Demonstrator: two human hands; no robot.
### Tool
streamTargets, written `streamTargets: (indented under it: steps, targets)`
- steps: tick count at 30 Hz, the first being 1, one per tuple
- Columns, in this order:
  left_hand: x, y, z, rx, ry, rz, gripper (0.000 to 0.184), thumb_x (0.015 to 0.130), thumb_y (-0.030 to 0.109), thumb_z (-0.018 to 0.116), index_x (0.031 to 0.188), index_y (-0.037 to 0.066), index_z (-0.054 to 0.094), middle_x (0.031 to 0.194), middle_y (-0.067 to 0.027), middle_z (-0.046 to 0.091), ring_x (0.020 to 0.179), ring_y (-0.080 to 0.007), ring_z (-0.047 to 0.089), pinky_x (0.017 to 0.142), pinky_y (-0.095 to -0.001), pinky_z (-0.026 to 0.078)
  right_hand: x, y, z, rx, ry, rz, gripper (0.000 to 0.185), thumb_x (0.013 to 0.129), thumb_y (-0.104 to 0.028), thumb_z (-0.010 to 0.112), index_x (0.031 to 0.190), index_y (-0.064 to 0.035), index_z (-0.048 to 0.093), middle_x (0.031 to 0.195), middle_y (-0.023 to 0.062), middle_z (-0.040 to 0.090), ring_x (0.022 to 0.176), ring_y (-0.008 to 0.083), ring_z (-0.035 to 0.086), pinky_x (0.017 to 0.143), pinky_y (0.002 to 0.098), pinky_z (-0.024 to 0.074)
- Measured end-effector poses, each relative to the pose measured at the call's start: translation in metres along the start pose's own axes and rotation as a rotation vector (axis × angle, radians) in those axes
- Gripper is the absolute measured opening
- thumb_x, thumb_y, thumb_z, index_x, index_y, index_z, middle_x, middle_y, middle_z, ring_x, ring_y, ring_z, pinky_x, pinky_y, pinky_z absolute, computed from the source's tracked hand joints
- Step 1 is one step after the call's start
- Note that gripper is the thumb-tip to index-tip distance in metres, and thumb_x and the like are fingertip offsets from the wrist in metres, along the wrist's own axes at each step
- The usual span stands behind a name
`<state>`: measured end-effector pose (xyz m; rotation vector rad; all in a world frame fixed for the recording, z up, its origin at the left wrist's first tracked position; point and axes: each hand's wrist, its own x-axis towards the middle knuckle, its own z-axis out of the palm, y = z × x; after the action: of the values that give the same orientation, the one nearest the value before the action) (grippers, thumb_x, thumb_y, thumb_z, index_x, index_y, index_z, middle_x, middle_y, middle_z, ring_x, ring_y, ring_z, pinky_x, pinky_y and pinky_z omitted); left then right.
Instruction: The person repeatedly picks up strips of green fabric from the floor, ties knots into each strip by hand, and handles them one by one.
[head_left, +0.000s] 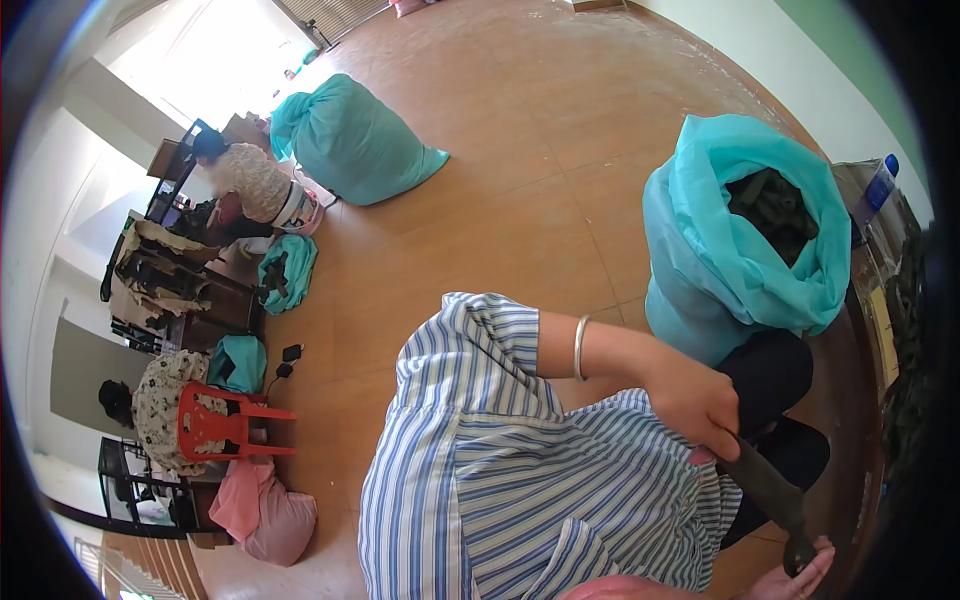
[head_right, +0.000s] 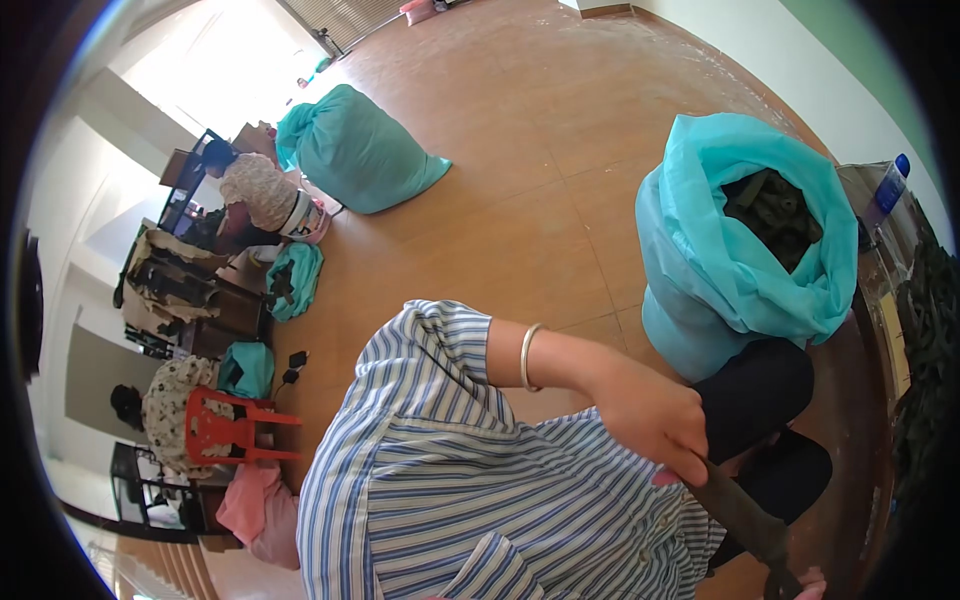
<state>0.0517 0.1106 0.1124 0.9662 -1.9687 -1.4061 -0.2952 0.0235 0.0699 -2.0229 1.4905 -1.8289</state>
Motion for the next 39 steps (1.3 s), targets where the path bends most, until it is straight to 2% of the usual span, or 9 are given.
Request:
streamTargets:
  steps: [4,5,9,14,17,25,30,33,39]
  targets:
    - [-0.001,-0.023,-0.013,0.249,-0.219,-0.34,0.037,0.104,0.038,0.056,0.105,0.007,0.077,0.096,-0.0055,0.077,0.094,-0.0306,0.067,0.087,-0.0409,0.052,-0.006,0.024,-0.005,0.426,-0.115,0.46,0.037,0.109,-0.022,0.045,0.076,-0.0075,0.05,0.076,0.0087,0.053,0.064,0.0213,0.047,0.069,0.0353,0.0462]
    - [0.005,-0.053,-0.001,0.41,-0.075,-0.118,0.037,0.103,0.039,0.057,0.107,0.007,0.075,0.094,-0.0079,0.077,0.094,-0.032,0.068,0.087,-0.0412,0.052,-0.005,0.024,-0.005,0.486,-0.128,0.522,0.037,0.11,-0.023,0.045,0.076,-0.0074,0.051,0.076,0.0089,0.053,0.064,0.0214,0.047,0.069,0.035,0.0463]
    - [0.052,-0.07,0.05,0.341,0.112,0.232,0.037,0.102,0.039,0.06,0.11,0.005,0.071,0.093,-0.0143,0.076,0.093,-0.0375,0.07,0.084,-0.0441,0.054,0.001,0.006,0.009,0.897,-0.584,-0.202,0.036,0.111,-0.025,0.046,0.083,-0.0063,0.06,0.075,0.0101,0.057,0.065,0.0229,0.053,0.069,0.0348,0.0488]
    - [0.067,-0.054,0.054,0.322,-0.026,0.061,0.036,0.102,0.037,0.059,0.103,0.003,0.069,0.093,-0.0194,0.075,0.085,-0.0411,0.07,0.078,-0.0484,0.056,0.034,0.069,-0.021,0.327,-0.896,-0.094,0.03,0.109,-0.029,0.053,0.117,-0.0048,0.068,0.099,0.0145,0.07,0.086,0.0307,0.065,0.092,0.0367,0.0548]
    - [0.072,-0.042,0.064,0.406,-0.028,0.05,0.036,0.102,0.037,0.058,0.101,0.002,0.068,0.092,-0.0207,0.074,0.082,-0.0425,0.07,0.076,-0.0488,0.057,0.015,0.005,0.004,0.098,-0.688,-0.429,0.034,0.11,-0.032,0.053,0.114,-0.0028,0.069,0.1,0.0151,0.071,0.081,0.0293,0.065,0.083,0.0359,0.0558]
    - [0.07,-0.017,0.057,0.49,0.009,-0.002,0.04,0.105,0.036,0.053,0.096,0.0,0.067,0.09,-0.0216,0.074,0.079,-0.0425,0.069,0.073,-0.0481,0.057,0.004,0.052,-0.018,-0.009,-1.404,-0.331,0.039,0.11,-0.034,0.054,0.134,-0.0046,0.061,0.122,0.017,0.066,0.099,0.0313,0.065,0.09,0.0373,0.0538]
    - [0.067,-0.012,0.062,0.438,-0.03,-0.032,0.045,0.107,0.038,0.049,0.093,0.0,0.068,0.09,-0.0212,0.074,0.077,-0.0404,0.07,0.071,-0.0475,0.057,-0.019,0.029,-0.021,-0.112,-0.799,-0.017,0.01,0.101,-0.012,0.063,0.103,-0.0033,0.067,0.095,0.0053,0.067,0.081,0.0193,0.056,0.074,0.0307,0.0469]
    - [0.057,-0.007,0.056,0.417,-0.065,-0.085,0.047,0.108,0.039,0.048,0.093,0.0,0.069,0.09,-0.0199,0.075,0.077,-0.0395,0.07,0.072,-0.0471,0.057,-0.014,0.059,-0.013,-0.007,-0.418,0.064,0.022,0.105,-0.027,0.062,0.094,-0.0081,0.066,0.083,0.0089,0.064,0.069,0.0273,0.057,0.069,0.0372,0.0511]
    - [0.028,-0.018,0.035,0.323,-0.111,-0.175,0.047,0.108,0.041,0.047,0.094,0.002,0.07,0.092,-0.0176,0.075,0.08,-0.0402,0.069,0.074,-0.0465,0.056,-0.016,0.151,-0.024,-0.019,-0.355,0.18,0.021,0.108,-0.022,0.059,0.111,-0.0041,0.069,0.093,0.0015,0.068,0.075,0.0114,0.056,0.07,0.0219,0.0453]
